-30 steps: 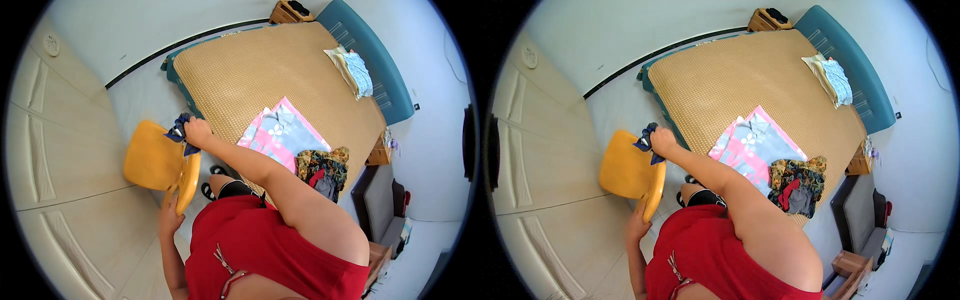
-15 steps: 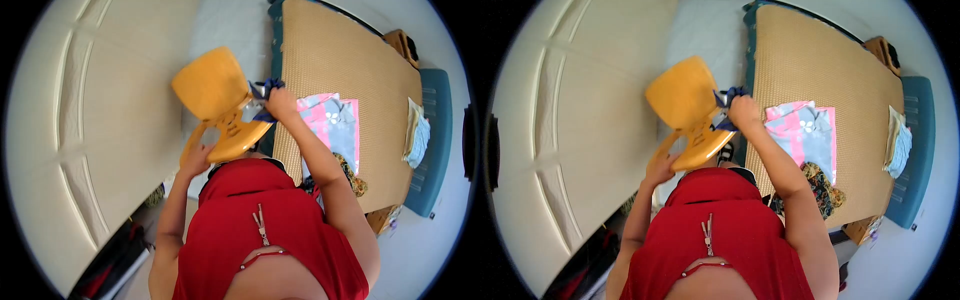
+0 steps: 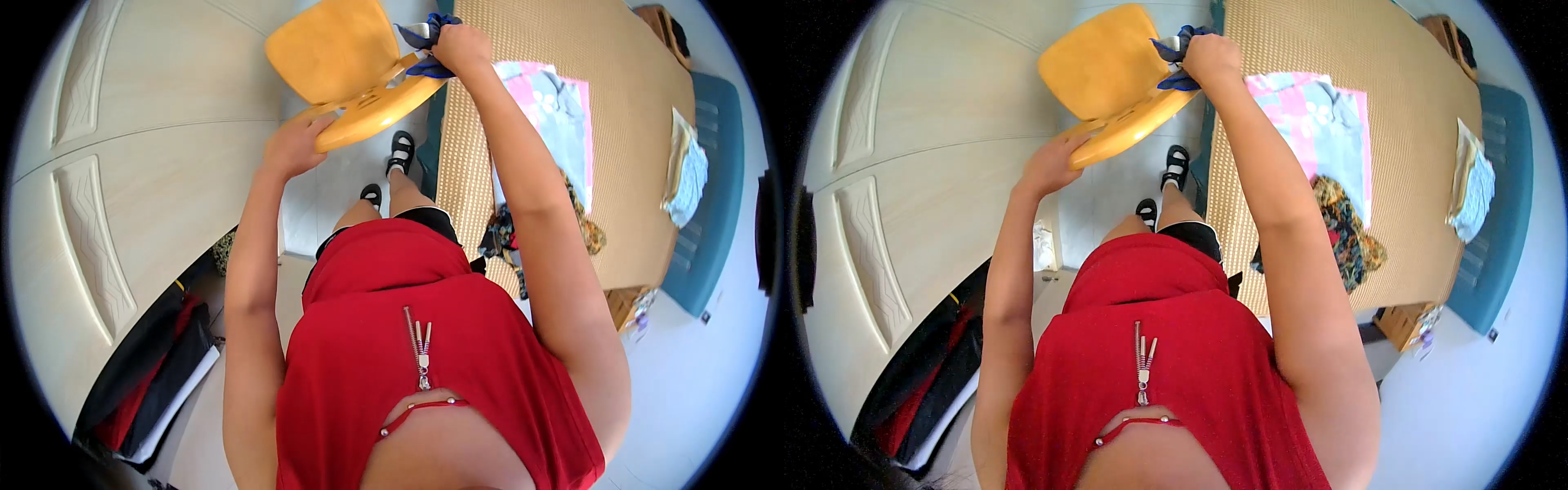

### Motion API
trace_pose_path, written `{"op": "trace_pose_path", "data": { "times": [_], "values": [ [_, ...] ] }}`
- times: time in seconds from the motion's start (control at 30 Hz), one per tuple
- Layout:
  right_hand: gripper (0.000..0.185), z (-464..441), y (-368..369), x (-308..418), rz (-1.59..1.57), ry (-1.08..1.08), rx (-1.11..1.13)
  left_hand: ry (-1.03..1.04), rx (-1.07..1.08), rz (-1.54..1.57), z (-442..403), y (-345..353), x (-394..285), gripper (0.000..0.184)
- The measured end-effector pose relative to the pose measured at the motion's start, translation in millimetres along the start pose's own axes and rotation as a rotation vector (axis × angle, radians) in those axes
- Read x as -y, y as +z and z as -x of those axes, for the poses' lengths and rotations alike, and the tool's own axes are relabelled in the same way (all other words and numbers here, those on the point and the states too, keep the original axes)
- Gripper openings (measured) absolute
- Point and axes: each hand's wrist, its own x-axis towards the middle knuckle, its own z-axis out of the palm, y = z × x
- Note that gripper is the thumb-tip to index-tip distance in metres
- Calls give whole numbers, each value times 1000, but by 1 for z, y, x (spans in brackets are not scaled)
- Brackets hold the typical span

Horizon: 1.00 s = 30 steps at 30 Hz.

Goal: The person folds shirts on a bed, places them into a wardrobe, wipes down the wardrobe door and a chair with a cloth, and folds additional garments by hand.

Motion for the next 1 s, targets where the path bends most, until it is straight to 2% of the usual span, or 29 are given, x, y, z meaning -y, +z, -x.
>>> {"op": "trace_pose_path", "data": {
  "times": [0.23, 0.43, 0.6, 0.67, 0.83, 1.0],
  "values": [
    [34, 107, 28, -9, -23, 103, -14, 88, 41, -69, 66, 44, -25, 56],
    [28, 174, 32, 6, -32, 102, -65, 165, 64, -103, 125, 61, -36, 59],
    [19, 206, 29, 25, -64, 84, 47, 181, 45, 13, 171, 80, -39, 62],
    [23, 210, 40, 32, -87, 56, -22, 156, 81, 77, 185, 85, -37, 65],
    [15, 246, 57, 52, -99, 56, 74, 73, 177, 47, 235, 98, -59, 69],
    [19, 293, 60, 63, -124, -59, 217, 41, 212, 74, 288, 120, -73, 72]
  ]
}}
